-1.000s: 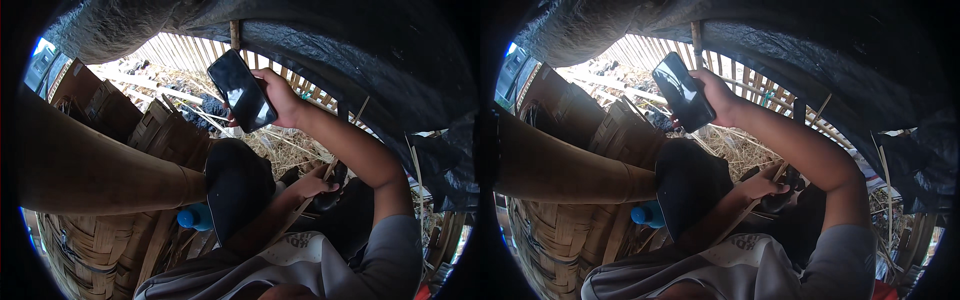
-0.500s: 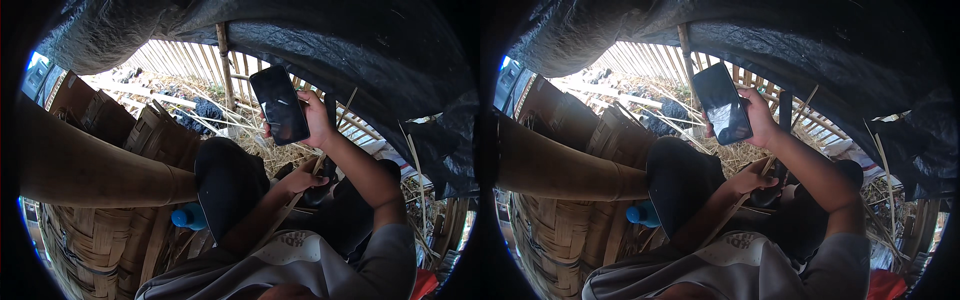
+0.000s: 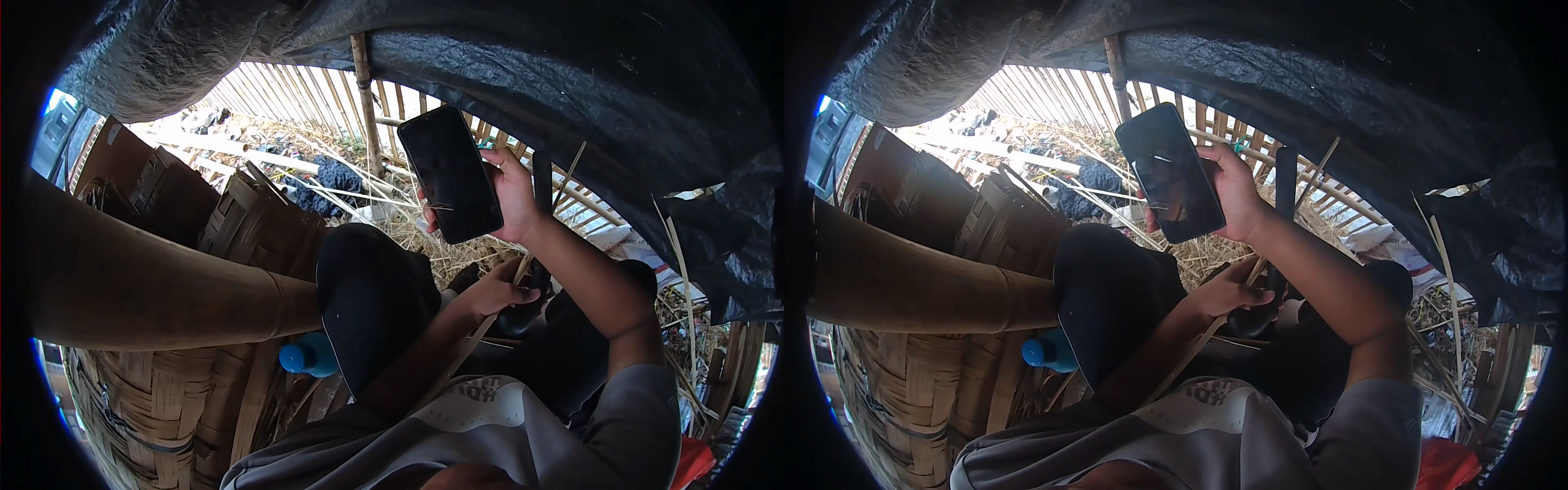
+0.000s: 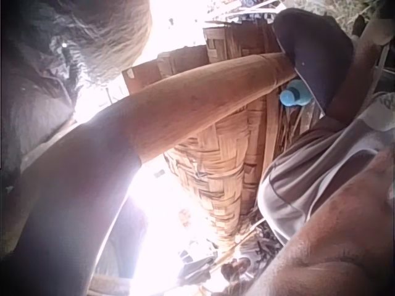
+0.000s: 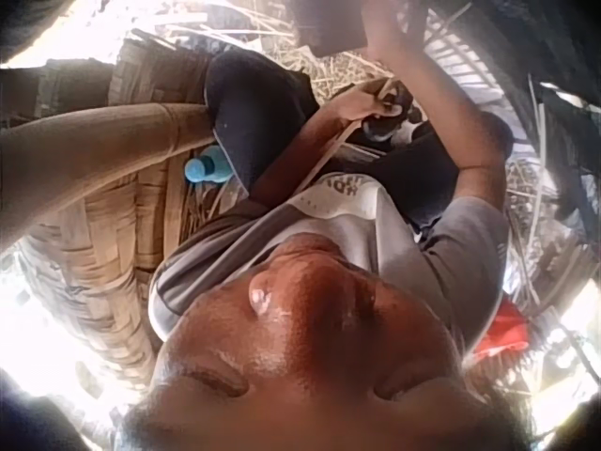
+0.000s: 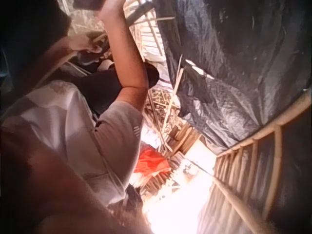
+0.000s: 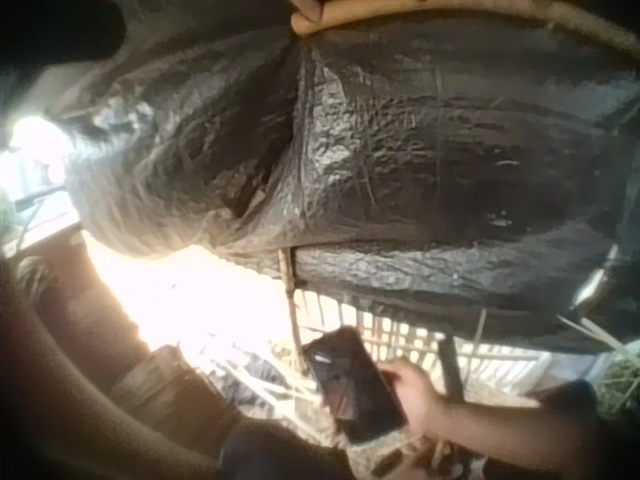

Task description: The person uses a large blade to shave and thin a long strip of bamboo, repeatedly drawing the edge along the surface to remove layers.

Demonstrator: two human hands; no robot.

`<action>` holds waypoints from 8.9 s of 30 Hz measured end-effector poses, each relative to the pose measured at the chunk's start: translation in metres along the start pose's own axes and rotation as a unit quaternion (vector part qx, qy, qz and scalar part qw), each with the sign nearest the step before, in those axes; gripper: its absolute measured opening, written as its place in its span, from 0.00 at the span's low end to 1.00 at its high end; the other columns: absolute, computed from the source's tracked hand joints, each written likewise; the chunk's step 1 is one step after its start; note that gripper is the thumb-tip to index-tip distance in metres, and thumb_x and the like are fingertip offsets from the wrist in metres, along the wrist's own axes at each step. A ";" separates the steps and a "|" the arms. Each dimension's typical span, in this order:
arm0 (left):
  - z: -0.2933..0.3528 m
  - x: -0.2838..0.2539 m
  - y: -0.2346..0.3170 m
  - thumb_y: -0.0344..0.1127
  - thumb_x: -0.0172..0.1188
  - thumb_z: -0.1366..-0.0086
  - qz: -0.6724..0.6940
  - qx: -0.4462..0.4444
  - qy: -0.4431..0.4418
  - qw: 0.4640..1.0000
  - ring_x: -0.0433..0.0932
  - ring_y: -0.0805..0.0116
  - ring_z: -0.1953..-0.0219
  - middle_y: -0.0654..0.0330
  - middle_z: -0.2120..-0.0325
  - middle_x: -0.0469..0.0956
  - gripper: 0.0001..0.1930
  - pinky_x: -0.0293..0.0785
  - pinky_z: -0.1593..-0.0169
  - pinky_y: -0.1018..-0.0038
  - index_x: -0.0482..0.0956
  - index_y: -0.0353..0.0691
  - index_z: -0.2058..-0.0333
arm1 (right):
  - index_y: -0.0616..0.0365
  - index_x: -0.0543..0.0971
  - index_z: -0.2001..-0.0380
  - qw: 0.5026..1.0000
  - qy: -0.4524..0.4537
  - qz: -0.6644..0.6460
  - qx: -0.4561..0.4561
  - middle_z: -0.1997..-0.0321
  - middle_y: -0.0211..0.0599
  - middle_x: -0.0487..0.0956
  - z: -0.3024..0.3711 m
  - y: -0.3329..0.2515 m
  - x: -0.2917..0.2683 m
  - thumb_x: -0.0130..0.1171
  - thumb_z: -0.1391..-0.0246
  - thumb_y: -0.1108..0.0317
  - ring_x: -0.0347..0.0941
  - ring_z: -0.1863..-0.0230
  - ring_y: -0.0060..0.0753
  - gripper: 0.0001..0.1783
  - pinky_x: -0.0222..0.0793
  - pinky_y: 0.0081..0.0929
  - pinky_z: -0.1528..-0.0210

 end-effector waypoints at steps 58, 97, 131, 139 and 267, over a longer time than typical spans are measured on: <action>0.003 -0.003 -0.002 0.22 0.61 0.40 -0.164 -0.051 0.083 0.982 0.82 0.61 0.63 0.52 0.60 0.78 0.33 0.80 0.61 0.66 0.59 0.38 0.38 | 0.51 0.71 0.37 0.474 -0.136 0.863 -0.111 0.32 0.54 0.64 -0.296 0.180 0.103 0.53 0.41 0.40 0.56 0.29 0.51 0.35 0.53 0.53 0.31; -0.016 -0.027 0.033 0.47 0.43 0.29 0.048 -0.080 0.216 0.972 0.82 0.60 0.62 0.50 0.62 0.80 0.26 0.76 0.75 0.78 0.65 0.36 0.39 | 0.69 0.71 0.54 0.849 0.311 0.330 0.271 0.64 0.45 0.80 0.123 -0.028 -0.135 0.61 0.41 0.63 0.81 0.68 0.31 0.20 0.78 0.29 0.71; -0.012 -0.016 0.032 0.47 0.37 0.22 0.066 -0.092 0.263 0.958 0.55 0.80 0.93 0.69 0.90 0.59 0.23 0.50 0.88 0.81 0.69 0.34 0.44 | 0.65 0.80 0.68 0.769 0.237 0.554 0.215 0.82 0.34 0.76 0.118 -0.004 -0.165 0.57 0.45 0.35 0.73 0.82 0.26 0.35 0.68 0.30 0.76; -0.012 -0.016 0.028 0.48 0.38 0.23 0.042 -0.110 0.268 0.956 0.53 0.82 0.92 0.70 0.89 0.57 0.22 0.48 0.88 0.81 0.71 0.37 0.46 | 0.61 0.75 0.89 0.700 0.267 0.628 0.210 0.90 0.34 0.72 0.106 -0.015 -0.145 0.55 0.52 0.23 0.71 0.87 0.29 0.44 0.69 0.33 0.80; 0.012 -0.009 0.042 0.56 0.48 0.27 0.037 -0.041 0.250 0.967 0.54 0.86 0.90 0.75 0.86 0.58 0.19 0.49 0.87 0.85 0.68 0.47 0.68 | 0.52 0.82 0.82 0.458 0.255 0.847 0.089 0.77 0.41 0.81 0.084 -0.042 -0.154 0.65 0.74 0.62 0.81 0.69 0.47 0.10 0.77 0.43 0.64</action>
Point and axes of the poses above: each hand's wrist, its own z-axis away from the middle knuckle, its own x-axis out of the palm, y = z × x, the point moved 1 cm from there along -z, towards the middle knuckle
